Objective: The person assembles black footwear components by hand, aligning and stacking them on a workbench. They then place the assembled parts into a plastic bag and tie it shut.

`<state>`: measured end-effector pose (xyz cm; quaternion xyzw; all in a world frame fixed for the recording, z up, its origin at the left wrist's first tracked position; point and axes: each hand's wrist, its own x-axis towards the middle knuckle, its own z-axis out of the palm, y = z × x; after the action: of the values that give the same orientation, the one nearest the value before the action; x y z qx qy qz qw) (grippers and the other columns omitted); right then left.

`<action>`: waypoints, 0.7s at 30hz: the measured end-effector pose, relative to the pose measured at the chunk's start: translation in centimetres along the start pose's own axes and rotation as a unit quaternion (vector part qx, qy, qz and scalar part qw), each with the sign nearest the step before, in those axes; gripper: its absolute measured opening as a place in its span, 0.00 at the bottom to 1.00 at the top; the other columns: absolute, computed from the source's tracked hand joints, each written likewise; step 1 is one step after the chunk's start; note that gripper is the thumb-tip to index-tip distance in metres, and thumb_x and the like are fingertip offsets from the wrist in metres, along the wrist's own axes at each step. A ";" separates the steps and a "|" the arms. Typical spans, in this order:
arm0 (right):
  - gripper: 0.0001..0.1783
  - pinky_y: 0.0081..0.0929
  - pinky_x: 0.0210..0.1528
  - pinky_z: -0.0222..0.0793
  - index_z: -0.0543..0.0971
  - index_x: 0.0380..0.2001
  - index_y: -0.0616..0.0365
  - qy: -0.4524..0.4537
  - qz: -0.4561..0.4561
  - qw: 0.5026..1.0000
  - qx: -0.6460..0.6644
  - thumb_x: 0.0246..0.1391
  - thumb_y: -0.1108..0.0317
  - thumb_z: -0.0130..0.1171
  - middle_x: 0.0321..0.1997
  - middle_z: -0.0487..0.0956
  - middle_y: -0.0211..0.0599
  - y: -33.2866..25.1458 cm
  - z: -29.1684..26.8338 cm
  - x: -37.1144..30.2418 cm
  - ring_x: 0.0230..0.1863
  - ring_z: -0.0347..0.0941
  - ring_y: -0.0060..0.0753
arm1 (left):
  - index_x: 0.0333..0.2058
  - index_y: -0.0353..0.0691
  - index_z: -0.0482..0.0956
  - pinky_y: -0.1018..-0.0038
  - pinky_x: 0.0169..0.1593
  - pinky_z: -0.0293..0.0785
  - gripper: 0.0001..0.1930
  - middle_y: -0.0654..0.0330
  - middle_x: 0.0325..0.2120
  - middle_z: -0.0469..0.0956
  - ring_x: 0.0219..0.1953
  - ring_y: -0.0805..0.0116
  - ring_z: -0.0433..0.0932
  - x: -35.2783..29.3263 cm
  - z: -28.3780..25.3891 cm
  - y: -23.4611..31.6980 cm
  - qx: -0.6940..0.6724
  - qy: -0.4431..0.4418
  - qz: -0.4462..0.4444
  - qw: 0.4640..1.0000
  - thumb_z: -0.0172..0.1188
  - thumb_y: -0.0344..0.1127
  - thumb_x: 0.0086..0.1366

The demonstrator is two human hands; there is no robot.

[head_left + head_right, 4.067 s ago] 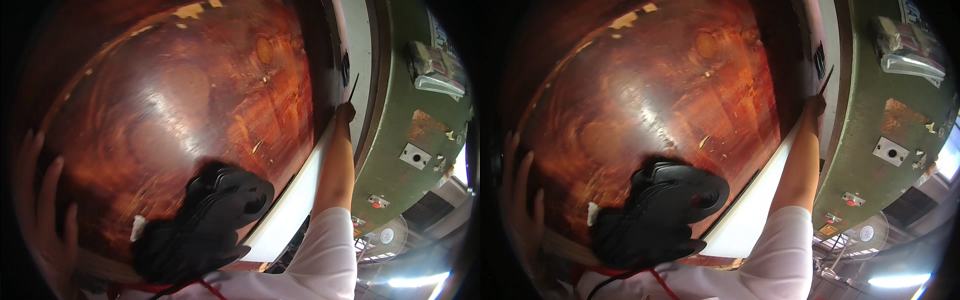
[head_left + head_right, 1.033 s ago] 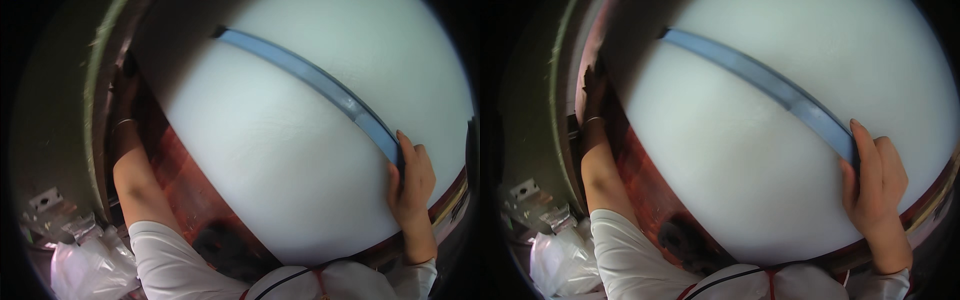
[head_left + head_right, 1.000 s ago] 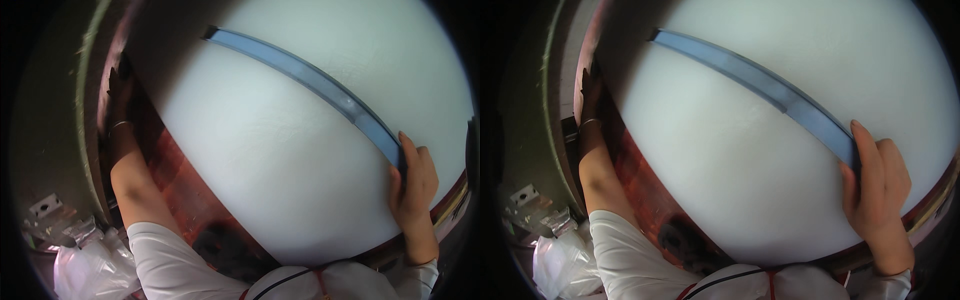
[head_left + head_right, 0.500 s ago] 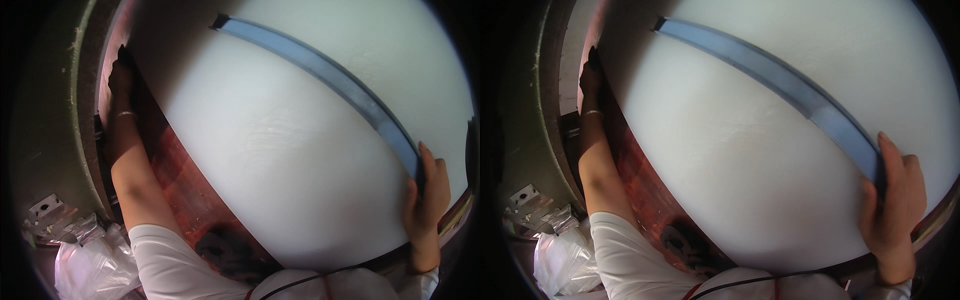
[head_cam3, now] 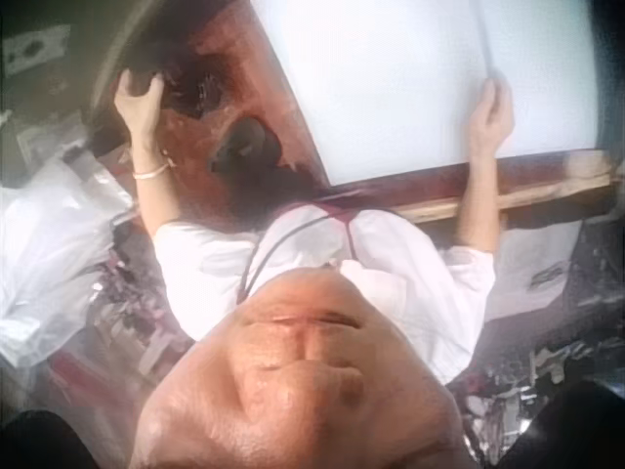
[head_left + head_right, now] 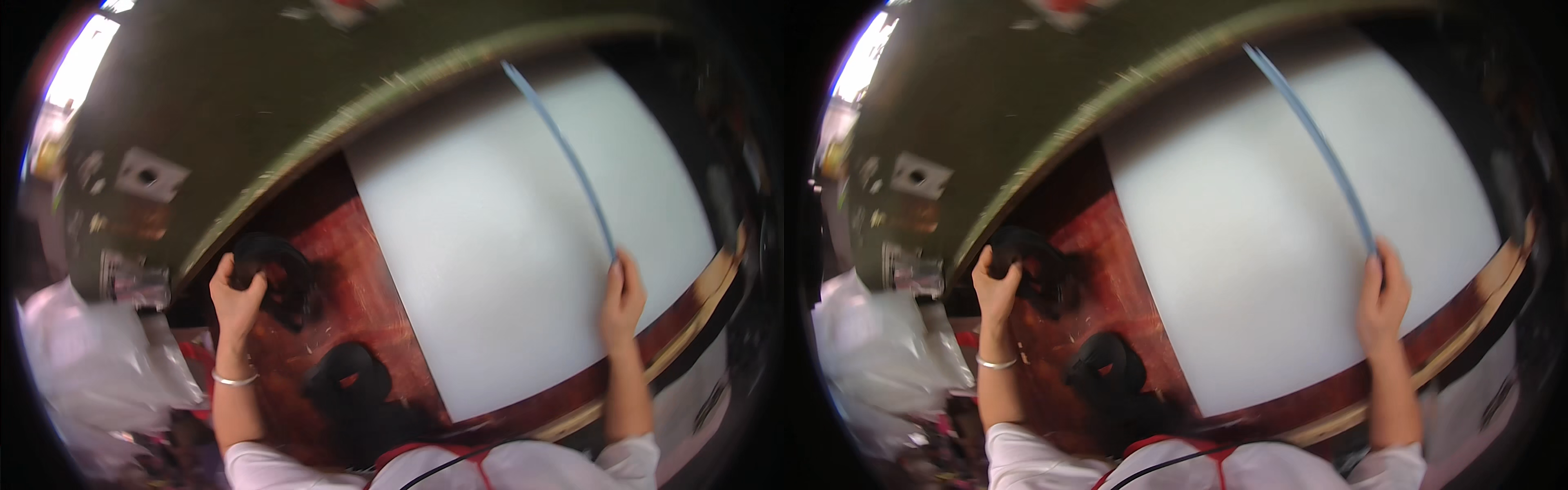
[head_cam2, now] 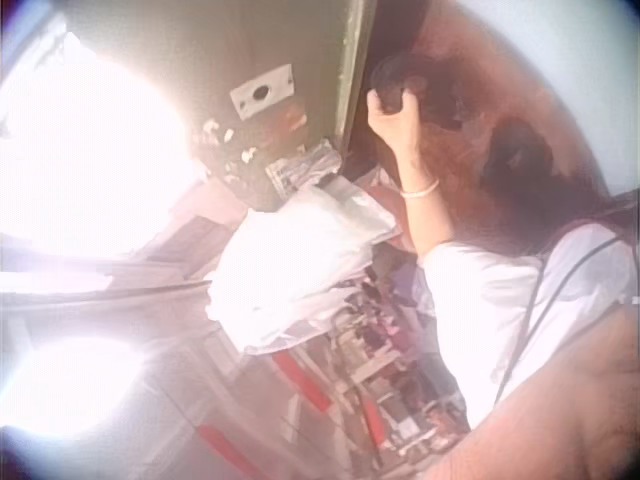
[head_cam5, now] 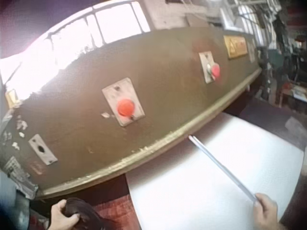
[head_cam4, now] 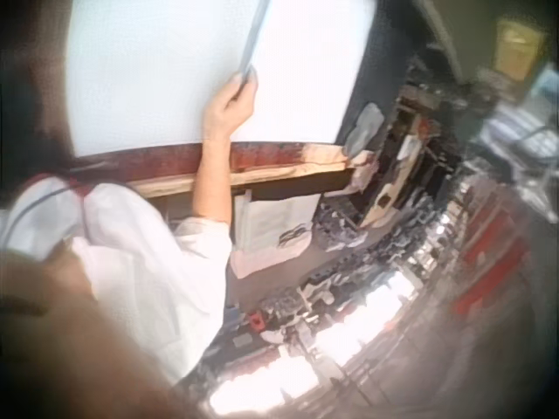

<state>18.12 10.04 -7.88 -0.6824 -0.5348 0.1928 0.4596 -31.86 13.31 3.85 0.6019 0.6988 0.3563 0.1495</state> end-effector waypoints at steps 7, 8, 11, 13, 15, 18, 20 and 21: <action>0.15 0.40 0.30 0.71 0.71 0.46 0.74 -0.028 -0.350 0.922 -0.165 0.59 0.74 0.45 0.32 0.76 0.58 -6.5 -6.0 -1.7 0.27 0.73 0.59 | 0.47 0.36 0.64 0.78 0.41 0.76 0.25 0.61 0.35 0.76 0.37 0.76 0.76 -9.8 -8.9 4.2 -0.291 -0.088 -0.050 0.951 0.63 0.18 0.51; 0.16 0.39 0.30 0.71 0.71 0.46 0.74 -0.001 -0.405 0.896 -0.182 0.59 0.74 0.45 0.33 0.76 0.58 -8.4 -7.0 -1.1 0.27 0.73 0.58 | 0.47 0.35 0.65 0.78 0.40 0.76 0.25 0.59 0.37 0.75 0.37 0.75 0.77 -10.9 -10.4 4.4 -0.343 -0.118 -0.054 0.930 0.63 0.18 0.51; 0.16 0.35 0.30 0.71 0.71 0.48 0.74 0.072 -0.523 0.839 -0.133 0.60 0.74 0.45 0.36 0.77 0.57 -15.9 -8.5 0.9 0.28 0.74 0.52 | 0.49 0.34 0.65 0.79 0.36 0.76 0.26 0.58 0.36 0.76 0.35 0.75 0.76 -14.2 -13.7 4.7 -0.386 -0.124 -0.048 0.913 0.62 0.19 0.50; 0.16 0.27 0.32 0.71 0.71 0.50 0.75 0.133 -0.572 0.809 -0.011 0.60 0.78 0.46 0.38 0.77 0.56 -22.8 -6.6 6.1 0.29 0.75 0.45 | 0.49 0.33 0.65 0.79 0.34 0.75 0.26 0.58 0.34 0.76 0.33 0.75 0.76 -15.7 -15.2 4.6 -0.372 -0.128 -0.052 0.918 0.62 0.20 0.51; 0.14 0.21 0.33 0.68 0.75 0.48 0.69 0.158 -0.527 0.835 -0.019 0.59 0.77 0.52 0.35 0.78 0.47 -30.3 -3.9 10.9 0.28 0.74 0.36 | 0.50 0.33 0.65 0.80 0.32 0.74 0.25 0.58 0.33 0.76 0.30 0.75 0.76 -17.3 -16.2 4.5 -0.400 -0.063 -0.043 0.913 0.60 0.22 0.52; 0.15 0.38 0.37 0.70 0.80 0.39 0.57 0.215 -0.494 0.838 -0.090 0.58 0.58 0.54 0.31 0.79 0.48 -41.1 1.5 18.5 0.32 0.75 0.53 | 0.49 0.32 0.65 0.82 0.27 0.70 0.23 0.58 0.30 0.76 0.23 0.77 0.72 -20.0 -18.0 4.5 -0.405 0.036 -0.023 0.913 0.57 0.23 0.54; 0.17 0.43 0.40 0.70 0.80 0.38 0.56 0.178 -0.446 0.863 -0.157 0.56 0.55 0.55 0.33 0.80 0.49 -46.0 5.7 21.5 0.35 0.75 0.56 | 0.51 0.33 0.63 0.80 0.23 0.67 0.26 0.56 0.30 0.76 0.19 0.75 0.69 -22.0 -19.0 4.8 -0.377 0.109 -0.023 0.920 0.60 0.27 0.54; 0.17 0.43 0.43 0.70 0.80 0.40 0.54 0.149 -0.439 0.867 -0.185 0.55 0.54 0.55 0.35 0.80 0.48 -47.0 7.6 22.1 0.37 0.75 0.54 | 0.52 0.33 0.63 0.80 0.23 0.67 0.26 0.56 0.30 0.76 0.19 0.75 0.69 -22.9 -19.4 5.0 -0.364 0.130 -0.019 0.922 0.60 0.27 0.54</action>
<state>-5.83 33.53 32.52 -0.4703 -0.7298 -0.2352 0.4369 -35.29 -14.46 15.77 0.4406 0.5457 0.6586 0.2727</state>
